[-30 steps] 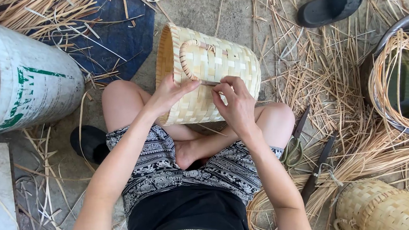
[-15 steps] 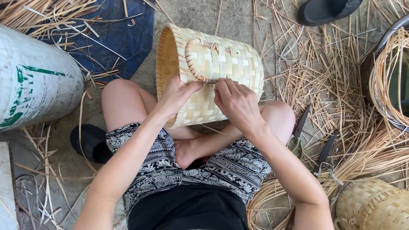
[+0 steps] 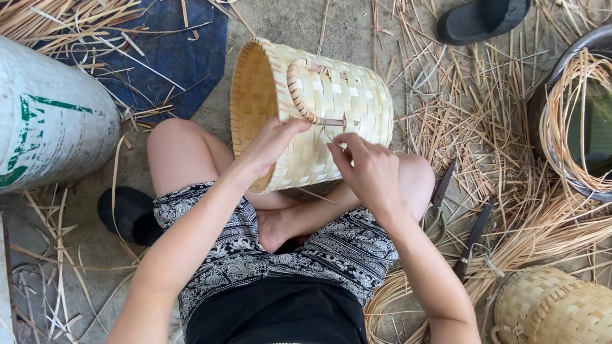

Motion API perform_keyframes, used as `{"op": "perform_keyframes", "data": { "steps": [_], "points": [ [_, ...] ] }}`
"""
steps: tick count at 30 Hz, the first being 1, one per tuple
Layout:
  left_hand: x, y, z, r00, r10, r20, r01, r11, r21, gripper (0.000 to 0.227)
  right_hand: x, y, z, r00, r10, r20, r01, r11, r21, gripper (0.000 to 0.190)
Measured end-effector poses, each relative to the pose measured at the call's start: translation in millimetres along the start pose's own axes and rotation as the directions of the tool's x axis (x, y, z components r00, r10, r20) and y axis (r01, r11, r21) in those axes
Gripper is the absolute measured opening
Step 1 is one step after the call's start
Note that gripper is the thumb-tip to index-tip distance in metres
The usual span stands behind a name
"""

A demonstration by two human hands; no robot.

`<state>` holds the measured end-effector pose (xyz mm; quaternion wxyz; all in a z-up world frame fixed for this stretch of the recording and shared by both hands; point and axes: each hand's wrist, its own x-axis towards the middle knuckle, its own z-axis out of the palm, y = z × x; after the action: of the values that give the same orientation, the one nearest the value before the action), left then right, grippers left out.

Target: The recorder is weaving a basket using thin strips of wood or bamboo, including attaching a handle and trimming excess material.

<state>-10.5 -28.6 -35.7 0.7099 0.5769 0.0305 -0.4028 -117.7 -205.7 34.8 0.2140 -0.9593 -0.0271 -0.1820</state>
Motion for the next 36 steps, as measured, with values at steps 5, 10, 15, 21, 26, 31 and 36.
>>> {"op": "perform_keyframes", "data": {
  "steps": [5,10,15,21,26,31,36],
  "points": [
    [0,-5,-1,0.995,0.007,0.100,-0.009,1.000,0.027,0.037,-9,2,17,0.982,0.156,0.108,-0.172,0.973,0.156,0.014],
    [-6,-5,0,0.995,0.031,0.090,-0.039,0.996,0.082,0.038,-12,8,46,0.986,0.165,0.031,-0.167,0.973,0.157,0.013],
    [-5,-6,-7,0.988,0.045,0.150,-0.060,0.994,0.096,0.037,-9,3,46,0.971,0.238,0.019,-0.239,0.964,0.113,0.018],
    [-5,-16,-31,0.988,0.015,0.153,-0.008,0.999,-0.043,0.036,-12,-6,-61,0.896,0.332,0.294,-0.349,0.937,0.007,0.026],
    [-15,-12,-45,0.994,0.009,0.112,0.006,0.991,-0.133,0.039,-83,79,-113,0.729,0.224,0.647,-0.613,0.634,0.472,0.032],
    [-7,-29,-37,0.992,-0.048,0.119,0.066,0.986,-0.155,0.043,-28,54,-74,0.977,0.120,0.175,-0.212,0.584,0.784,0.024],
    [2,-33,-47,0.980,-0.099,0.174,0.141,0.958,-0.249,0.048,20,3,-51,0.962,0.272,0.006,-0.268,0.943,0.198,0.019]
  ]
}}
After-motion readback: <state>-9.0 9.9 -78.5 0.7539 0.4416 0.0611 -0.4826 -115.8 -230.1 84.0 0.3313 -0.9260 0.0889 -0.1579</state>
